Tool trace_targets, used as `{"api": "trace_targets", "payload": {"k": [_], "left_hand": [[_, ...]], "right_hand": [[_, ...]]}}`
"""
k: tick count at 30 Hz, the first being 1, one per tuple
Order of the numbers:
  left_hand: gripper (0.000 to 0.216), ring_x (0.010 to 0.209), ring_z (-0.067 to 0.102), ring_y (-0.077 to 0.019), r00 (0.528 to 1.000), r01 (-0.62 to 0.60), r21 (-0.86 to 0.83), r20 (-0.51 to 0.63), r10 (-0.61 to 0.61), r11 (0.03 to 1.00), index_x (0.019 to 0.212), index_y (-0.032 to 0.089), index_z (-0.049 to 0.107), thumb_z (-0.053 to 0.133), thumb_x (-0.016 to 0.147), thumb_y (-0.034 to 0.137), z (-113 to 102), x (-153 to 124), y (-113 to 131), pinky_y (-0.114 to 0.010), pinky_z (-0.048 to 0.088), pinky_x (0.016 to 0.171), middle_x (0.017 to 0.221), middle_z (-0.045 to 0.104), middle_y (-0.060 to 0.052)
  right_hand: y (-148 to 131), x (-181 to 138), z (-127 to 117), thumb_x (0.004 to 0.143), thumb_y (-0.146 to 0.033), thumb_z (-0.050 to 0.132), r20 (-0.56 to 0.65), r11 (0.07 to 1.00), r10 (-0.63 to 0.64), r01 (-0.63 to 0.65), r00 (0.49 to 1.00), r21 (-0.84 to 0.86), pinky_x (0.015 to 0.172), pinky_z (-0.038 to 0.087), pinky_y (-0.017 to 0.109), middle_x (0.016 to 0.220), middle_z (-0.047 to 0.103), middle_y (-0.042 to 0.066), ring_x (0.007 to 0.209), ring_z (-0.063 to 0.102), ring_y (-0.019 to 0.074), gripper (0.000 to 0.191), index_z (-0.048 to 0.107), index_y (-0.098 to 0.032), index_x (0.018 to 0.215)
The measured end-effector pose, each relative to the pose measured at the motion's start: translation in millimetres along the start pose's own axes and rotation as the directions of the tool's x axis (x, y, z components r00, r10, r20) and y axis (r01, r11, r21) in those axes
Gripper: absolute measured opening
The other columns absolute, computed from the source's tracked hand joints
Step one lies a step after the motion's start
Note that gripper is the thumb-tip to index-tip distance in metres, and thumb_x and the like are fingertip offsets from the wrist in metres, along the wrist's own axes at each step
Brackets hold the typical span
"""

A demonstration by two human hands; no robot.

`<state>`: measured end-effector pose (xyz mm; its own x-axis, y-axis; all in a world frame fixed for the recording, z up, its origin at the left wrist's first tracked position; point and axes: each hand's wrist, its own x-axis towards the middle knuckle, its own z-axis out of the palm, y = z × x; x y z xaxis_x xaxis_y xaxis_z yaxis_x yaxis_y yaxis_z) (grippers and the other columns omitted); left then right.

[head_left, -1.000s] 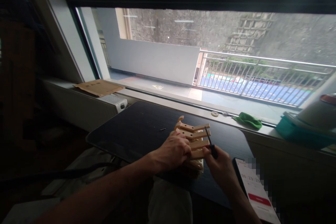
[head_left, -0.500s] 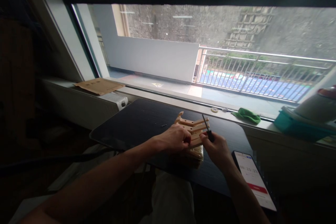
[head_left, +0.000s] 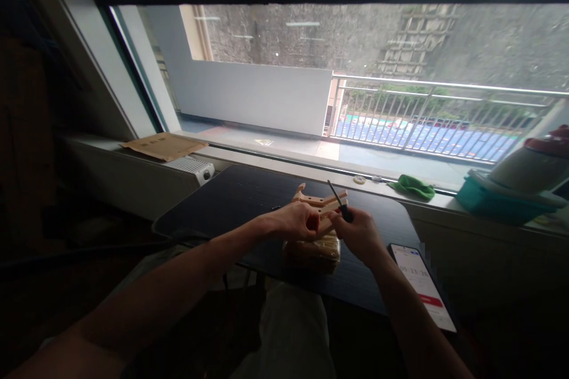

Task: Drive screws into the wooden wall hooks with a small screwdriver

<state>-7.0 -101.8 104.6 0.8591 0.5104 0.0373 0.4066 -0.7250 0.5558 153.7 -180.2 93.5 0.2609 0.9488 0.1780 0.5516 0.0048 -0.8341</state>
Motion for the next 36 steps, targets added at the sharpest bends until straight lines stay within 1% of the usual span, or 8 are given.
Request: {"api": "trace_targets", "payload": {"k": [3, 6, 11, 17, 21, 24, 27, 36], "left_hand": [[0.013, 0.053, 0.048, -0.0065, 1.0, -0.027, -0.026, -0.013, 0.026, 0.999, 0.061, 0.013, 0.059, 0.058, 0.072, 0.02, -3, 1, 4, -0.026, 0.043, 0.072, 0.054, 0.053, 0.007], [0.011, 0.054, 0.05, -0.0059, 0.999, -0.045, -0.008, -0.027, 0.045, 0.999, 0.06, 0.013, 0.061, 0.058, 0.07, 0.015, -5, 3, 7, -0.029, 0.041, 0.084, 0.054, 0.054, 0.008], [0.01, 0.058, 0.055, -0.0089, 1.0, 0.003, 0.025, -0.017, -0.003, 1.0, 0.063, 0.017, 0.067, 0.058, 0.067, 0.014, -5, 2, 6, -0.031, 0.04, 0.085, 0.056, 0.061, 0.007], [0.013, 0.065, 0.058, -0.0132, 0.995, -0.103, 0.056, 0.004, 0.103, 0.993, 0.058, 0.017, 0.067, 0.058, 0.068, 0.014, -1, 5, 4, -0.037, 0.031, 0.095, 0.056, 0.062, 0.005], [0.015, 0.063, 0.056, -0.0128, 0.993, -0.107, 0.101, 0.056, 0.102, 0.989, 0.055, 0.017, 0.066, 0.057, 0.067, 0.011, -1, 5, 4, -0.035, 0.033, 0.091, 0.05, 0.059, 0.005], [0.015, 0.057, 0.053, -0.0116, 0.995, -0.078, 0.104, 0.074, 0.071, 0.991, 0.056, 0.017, 0.067, 0.057, 0.067, 0.013, 1, 3, 5, -0.029, 0.038, 0.077, 0.05, 0.059, 0.004], [0.014, 0.055, 0.052, -0.011, 0.996, -0.058, 0.117, 0.075, 0.05, 0.991, 0.059, 0.016, 0.068, 0.057, 0.067, 0.013, 3, 1, 7, -0.025, 0.037, 0.065, 0.055, 0.062, 0.003], [0.015, 0.052, 0.049, -0.0097, 0.996, -0.051, 0.127, 0.081, 0.041, 0.991, 0.06, 0.016, 0.069, 0.057, 0.065, 0.01, 2, -1, 9, -0.023, 0.034, 0.059, 0.054, 0.062, 0.003]], "right_hand": [[-6, 0, -3, 0.074, -0.04, 0.052, -0.029, 1.0, -0.014, 0.014, 0.999, -0.008, 0.048, 0.035, 0.024, 0.052, 0.054, -0.001, 0.051, 0.049, 0.013, 0.026, 0.059, -0.017, 0.062], [-4, 1, -5, 0.074, -0.04, 0.051, -0.042, 1.0, -0.011, 0.01, 0.999, -0.015, 0.048, 0.036, 0.024, 0.052, 0.055, -0.001, 0.05, 0.05, 0.0136, 0.026, 0.059, -0.017, 0.063], [7, 1, -4, 0.074, -0.039, 0.05, 0.003, 1.0, 0.012, -0.012, 1.0, -0.006, 0.048, 0.039, 0.024, 0.055, 0.058, 0.0, 0.05, 0.054, 0.0142, 0.026, 0.061, -0.017, 0.068], [11, -3, -5, 0.073, -0.036, 0.05, 0.04, 0.999, 0.033, -0.031, 0.999, -0.044, 0.048, 0.038, 0.024, 0.053, 0.06, 0.0, 0.05, 0.055, 0.0144, 0.022, 0.061, -0.018, 0.066], [8, -8, -5, 0.075, -0.036, 0.049, 0.056, 0.998, 0.034, -0.03, 0.998, -0.061, 0.049, 0.037, 0.023, 0.052, 0.059, 0.0, 0.049, 0.054, 0.0138, 0.024, 0.061, -0.018, 0.065], [8, -13, -5, 0.076, -0.037, 0.049, 0.063, 0.998, 0.027, -0.023, 0.998, -0.061, 0.05, 0.038, 0.024, 0.053, 0.06, 0.0, 0.05, 0.055, 0.0141, 0.025, 0.062, -0.018, 0.067], [8, -17, -4, 0.076, -0.037, 0.048, 0.06, 0.998, 0.033, -0.029, 0.998, -0.061, 0.051, 0.038, 0.025, 0.052, 0.059, 0.0, 0.05, 0.056, 0.0149, 0.026, 0.062, -0.017, 0.067], [14, -17, 3, 0.077, -0.037, 0.048, 0.059, 0.997, 0.055, -0.052, 0.997, -0.051, 0.05, 0.039, 0.024, 0.052, 0.059, 0.0, 0.049, 0.056, 0.0146, 0.025, 0.06, -0.017, 0.067]]}}
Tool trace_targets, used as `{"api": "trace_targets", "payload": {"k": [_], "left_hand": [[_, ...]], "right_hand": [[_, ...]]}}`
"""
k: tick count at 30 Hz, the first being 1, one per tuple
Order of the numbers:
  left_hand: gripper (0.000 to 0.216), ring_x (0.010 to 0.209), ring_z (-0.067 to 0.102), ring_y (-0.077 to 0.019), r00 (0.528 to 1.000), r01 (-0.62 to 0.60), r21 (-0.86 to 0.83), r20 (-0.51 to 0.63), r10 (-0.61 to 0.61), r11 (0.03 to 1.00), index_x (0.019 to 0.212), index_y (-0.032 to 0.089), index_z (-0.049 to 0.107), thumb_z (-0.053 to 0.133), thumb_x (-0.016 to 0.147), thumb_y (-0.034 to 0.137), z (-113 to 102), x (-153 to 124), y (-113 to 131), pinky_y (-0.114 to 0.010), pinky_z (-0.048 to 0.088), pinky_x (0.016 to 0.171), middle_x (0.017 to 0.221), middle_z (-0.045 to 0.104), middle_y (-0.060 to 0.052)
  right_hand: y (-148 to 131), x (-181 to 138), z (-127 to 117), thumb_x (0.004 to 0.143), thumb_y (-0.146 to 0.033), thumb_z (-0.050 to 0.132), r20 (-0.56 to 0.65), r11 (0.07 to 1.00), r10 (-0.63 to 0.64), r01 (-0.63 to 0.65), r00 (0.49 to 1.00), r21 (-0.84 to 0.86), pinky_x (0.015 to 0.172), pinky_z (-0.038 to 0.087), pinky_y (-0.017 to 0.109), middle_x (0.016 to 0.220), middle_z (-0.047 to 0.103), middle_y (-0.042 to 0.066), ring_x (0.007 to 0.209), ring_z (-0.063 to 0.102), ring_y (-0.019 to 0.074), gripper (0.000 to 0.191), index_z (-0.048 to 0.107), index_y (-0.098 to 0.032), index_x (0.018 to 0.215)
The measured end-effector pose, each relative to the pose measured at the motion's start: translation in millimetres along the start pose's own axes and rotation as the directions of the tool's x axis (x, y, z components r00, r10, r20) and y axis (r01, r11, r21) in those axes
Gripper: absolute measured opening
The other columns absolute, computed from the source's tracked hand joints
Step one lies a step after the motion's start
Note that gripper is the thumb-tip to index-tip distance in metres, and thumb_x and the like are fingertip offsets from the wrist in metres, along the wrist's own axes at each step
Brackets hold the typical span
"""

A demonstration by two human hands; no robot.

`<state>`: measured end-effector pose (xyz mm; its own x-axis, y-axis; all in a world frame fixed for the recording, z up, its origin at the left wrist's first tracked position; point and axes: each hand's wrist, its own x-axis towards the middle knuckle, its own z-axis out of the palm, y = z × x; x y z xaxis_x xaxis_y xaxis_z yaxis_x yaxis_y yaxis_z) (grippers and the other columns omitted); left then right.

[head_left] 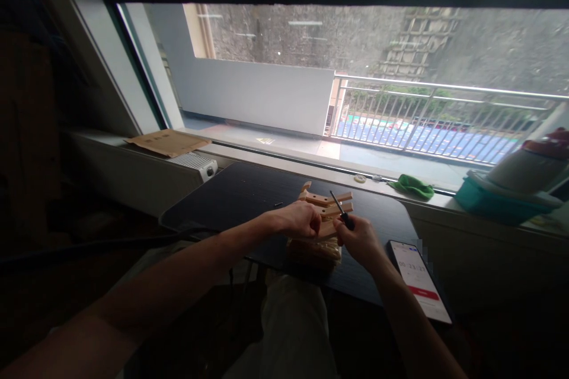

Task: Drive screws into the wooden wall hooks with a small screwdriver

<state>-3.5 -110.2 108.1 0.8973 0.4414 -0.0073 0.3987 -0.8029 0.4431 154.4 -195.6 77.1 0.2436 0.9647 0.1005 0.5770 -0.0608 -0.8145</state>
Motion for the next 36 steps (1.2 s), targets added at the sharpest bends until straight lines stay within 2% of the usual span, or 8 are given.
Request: {"api": "trace_targets", "payload": {"k": [14, 20, 27, 33, 36], "left_hand": [[0.014, 0.053, 0.051, -0.01, 0.999, 0.031, 0.032, 0.026, -0.032, 0.999, 0.058, 0.017, 0.067, 0.058, 0.064, 0.009, 3, 1, -6, -0.022, 0.034, 0.058, 0.053, 0.06, 0.003], [0.013, 0.055, 0.051, -0.01, 0.998, -0.025, 0.079, -0.057, 0.029, 0.997, 0.058, 0.017, 0.067, 0.059, 0.065, 0.01, 6, 1, -3, -0.024, 0.038, 0.067, 0.055, 0.062, 0.003], [0.014, 0.047, 0.047, -0.0071, 0.999, -0.028, 0.089, -0.029, 0.031, 0.996, 0.058, 0.015, 0.066, 0.058, 0.066, 0.008, 7, 4, 2, -0.02, 0.035, 0.057, 0.049, 0.058, 0.004], [0.015, 0.048, 0.044, -0.0073, 0.997, -0.05, 0.096, -0.046, 0.054, 0.994, 0.056, 0.015, 0.066, 0.057, 0.067, 0.009, 12, 3, -1, -0.019, 0.035, 0.058, 0.051, 0.059, 0.004], [0.015, 0.048, 0.044, -0.0081, 0.995, -0.053, 0.029, -0.078, 0.056, 0.998, 0.055, 0.015, 0.066, 0.059, 0.068, 0.013, 15, 2, -2, -0.021, 0.037, 0.064, 0.05, 0.06, 0.003]], "right_hand": [[12, 2, 5, 0.077, -0.038, 0.048, -0.002, 1.0, 0.002, -0.002, 1.0, -0.003, 0.052, 0.039, 0.024, 0.054, 0.061, 0.001, 0.051, 0.057, 0.0146, 0.026, 0.062, -0.017, 0.071], [14, 5, 4, 0.076, -0.038, 0.049, -0.001, 1.0, 0.011, -0.011, 1.0, 0.0, 0.05, 0.04, 0.024, 0.053, 0.061, 0.001, 0.05, 0.057, 0.0147, 0.026, 0.061, -0.017, 0.068], [16, 1, 5, 0.076, -0.04, 0.048, -0.032, 0.999, 0.011, -0.012, 0.999, -0.04, 0.049, 0.038, 0.024, 0.054, 0.061, 0.001, 0.051, 0.056, 0.0153, 0.026, 0.061, -0.018, 0.069], [17, -5, 8, 0.077, -0.039, 0.046, -0.058, 0.997, -0.017, 0.013, 0.998, -0.076, 0.049, 0.035, 0.024, 0.055, 0.061, 0.001, 0.052, 0.055, 0.0161, 0.025, 0.059, -0.02, 0.067], [18, -10, 7, 0.077, -0.039, 0.047, -0.073, 0.996, -0.033, 0.026, 0.997, -0.09, 0.052, 0.036, 0.025, 0.06, 0.063, 0.002, 0.056, 0.057, 0.0173, 0.023, 0.061, -0.021, 0.072]]}}
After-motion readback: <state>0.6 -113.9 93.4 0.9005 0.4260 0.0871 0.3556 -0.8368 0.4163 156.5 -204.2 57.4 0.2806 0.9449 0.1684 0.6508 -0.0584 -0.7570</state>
